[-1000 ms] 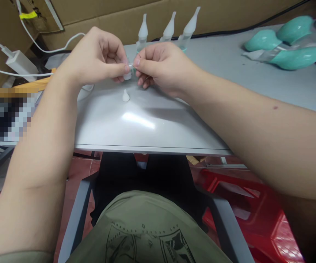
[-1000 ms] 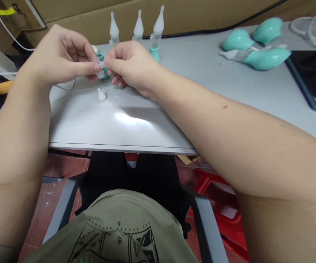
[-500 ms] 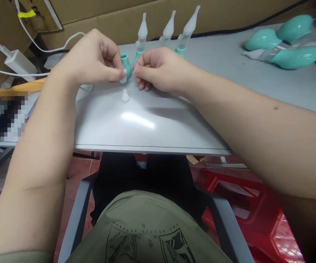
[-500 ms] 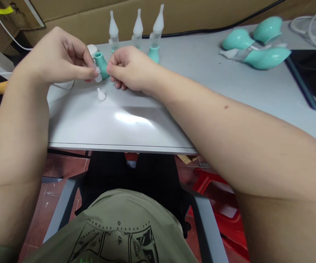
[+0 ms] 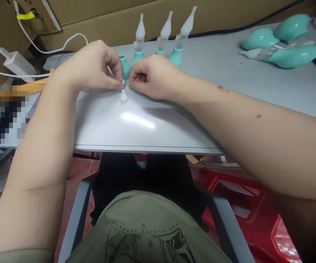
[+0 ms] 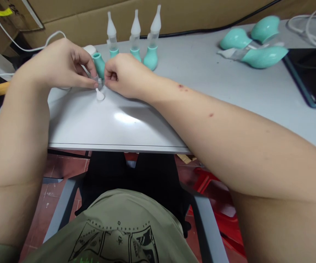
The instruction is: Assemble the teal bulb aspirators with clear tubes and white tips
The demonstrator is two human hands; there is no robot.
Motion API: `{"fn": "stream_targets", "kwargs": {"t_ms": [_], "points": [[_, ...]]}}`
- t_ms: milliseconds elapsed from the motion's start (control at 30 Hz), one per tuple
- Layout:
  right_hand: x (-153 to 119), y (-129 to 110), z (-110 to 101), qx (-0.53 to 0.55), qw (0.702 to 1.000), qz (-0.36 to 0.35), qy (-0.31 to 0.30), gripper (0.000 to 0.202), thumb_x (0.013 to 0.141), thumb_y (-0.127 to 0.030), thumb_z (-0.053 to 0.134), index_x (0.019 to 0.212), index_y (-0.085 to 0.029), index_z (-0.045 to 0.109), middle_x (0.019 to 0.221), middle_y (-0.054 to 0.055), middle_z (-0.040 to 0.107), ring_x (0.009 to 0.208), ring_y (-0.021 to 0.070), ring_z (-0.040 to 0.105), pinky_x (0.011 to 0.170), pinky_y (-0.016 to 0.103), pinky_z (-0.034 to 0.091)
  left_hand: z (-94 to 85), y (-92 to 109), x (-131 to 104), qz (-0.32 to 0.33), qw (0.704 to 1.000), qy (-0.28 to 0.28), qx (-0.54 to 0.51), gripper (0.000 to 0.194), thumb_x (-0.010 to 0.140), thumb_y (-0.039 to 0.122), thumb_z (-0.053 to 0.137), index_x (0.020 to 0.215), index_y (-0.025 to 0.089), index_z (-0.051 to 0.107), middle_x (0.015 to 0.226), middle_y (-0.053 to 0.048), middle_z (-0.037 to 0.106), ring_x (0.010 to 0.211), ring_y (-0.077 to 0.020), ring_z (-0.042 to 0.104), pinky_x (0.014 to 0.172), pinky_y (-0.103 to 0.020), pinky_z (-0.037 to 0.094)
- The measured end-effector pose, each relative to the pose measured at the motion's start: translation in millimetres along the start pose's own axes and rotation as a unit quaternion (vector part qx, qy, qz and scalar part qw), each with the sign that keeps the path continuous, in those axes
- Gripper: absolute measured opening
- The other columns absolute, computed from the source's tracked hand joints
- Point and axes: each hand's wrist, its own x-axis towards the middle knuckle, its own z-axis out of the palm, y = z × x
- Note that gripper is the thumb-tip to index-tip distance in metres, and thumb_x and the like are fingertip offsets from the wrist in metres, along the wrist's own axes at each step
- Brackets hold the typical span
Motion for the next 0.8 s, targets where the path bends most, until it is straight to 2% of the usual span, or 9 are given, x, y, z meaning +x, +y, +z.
{"fn": "stream_targets", "kwargs": {"t_ms": [100,233,300,367,467,567,667,733,800], "points": [[-0.5,-1.5,-4.5,0.007,1.000,-0.002,0.007,0.038,0.082,0.011,0.071,0.072,-0.025,0.069,0.068,-0.005,0.060,0.067,0.0092,0.051,0.066,0.013,0.051,-5.1,7.0,-3.7,0.015,0.999,0.032,-0.011,0.018,0.077,0.037,0.097,0.082,0.026,0.084,0.059,0.005,0.065,0.056,-0.0174,0.062,0.055,-0.031,0.042],[-6.1,-11.2,-5.2,0.000,1.000,-0.004,0.018,0.039,0.083,0.011,0.072,0.069,-0.025,0.069,0.069,-0.004,0.059,0.066,0.0104,0.047,0.064,0.015,0.049,-10.2,26.2,-9.7,0.024,0.994,0.093,-0.054,0.032,0.083,0.057,0.088,0.078,0.027,0.079,0.066,-0.001,0.065,0.058,-0.0167,0.050,0.059,-0.035,0.038],[-9.1,-17.2,-5.0,-0.014,1.000,-0.006,0.019,0.036,0.087,0.008,0.074,0.072,-0.025,0.071,0.071,-0.003,0.061,0.068,0.0120,0.049,0.065,0.019,0.049,-10.4,31.2,-10.2,0.037,0.995,0.067,-0.062,0.041,0.082,0.064,0.089,0.080,0.025,0.082,0.065,-0.001,0.065,0.057,-0.0156,0.047,0.061,-0.035,0.039],[-11.2,-23.0,-5.3,-0.041,0.999,-0.011,0.017,0.033,0.088,0.005,0.074,0.073,-0.025,0.073,0.073,-0.001,0.064,0.068,0.0134,0.050,0.065,0.023,0.049,-9.2,30.3,-8.4,0.045,0.998,0.004,-0.041,0.048,0.082,0.069,0.091,0.086,0.022,0.087,0.063,0.000,0.065,0.056,-0.0149,0.051,0.063,-0.035,0.043],[-12.4,-30.9,-6.3,-0.084,0.996,-0.001,0.017,0.034,0.087,0.006,0.072,0.072,-0.025,0.072,0.073,-0.001,0.065,0.067,0.0147,0.052,0.063,0.027,0.045,-6.2,24.1,-4.3,0.022,0.996,-0.081,-0.005,0.035,0.080,0.054,0.097,0.091,0.022,0.091,0.067,0.002,0.071,0.058,-0.0152,0.061,0.063,-0.031,0.048],[-12.6,-38.4,-7.1,-0.103,0.994,0.023,0.018,0.035,0.089,0.004,0.073,0.071,-0.025,0.071,0.072,-0.001,0.065,0.068,0.0158,0.053,0.063,0.028,0.045,-5.8,23.5,-3.5,-0.021,0.995,-0.102,0.007,0.012,0.081,0.030,0.098,0.089,0.025,0.092,0.069,0.003,0.076,0.058,-0.0159,0.064,0.057,-0.029,0.046],[-13.1,-46.1,-7.1,-0.031,0.996,0.077,0.022,0.034,0.091,0.003,0.077,0.071,-0.024,0.072,0.068,-0.001,0.064,0.064,0.0148,0.053,0.060,0.027,0.045,-8.4,30.5,-7.5,-0.024,0.996,-0.080,-0.036,0.007,0.085,0.020,0.094,0.090,0.023,0.092,0.068,0.002,0.078,0.059,-0.0157,0.068,0.057,-0.028,0.048],[-13.7,-51.3,-6.4,0.069,0.989,0.123,0.032,0.032,0.097,-0.001,0.074,0.073,-0.022,0.071,0.068,0.000,0.065,0.059,0.0137,0.055,0.054,0.026,0.042,-9.0,35.5,-10.3,-0.011,0.995,-0.041,-0.094,0.005,0.092,0.025,0.091,0.093,0.020,0.091,0.070,0.001,0.079,0.059,-0.0131,0.070,0.057,-0.026,0.050],[-14.5,-56.0,-5.3,0.157,0.976,0.142,0.044,0.027,0.105,-0.008,0.068,0.081,-0.021,0.071,0.073,0.001,0.069,0.057,0.0127,0.059,0.048,0.024,0.041,-7.1,38.0,-11.2,0.013,0.989,0.030,-0.141,0.019,0.095,0.034,0.090,0.091,0.016,0.089,0.068,0.002,0.078,0.056,-0.0089,0.067,0.055,-0.023,0.050]]}}
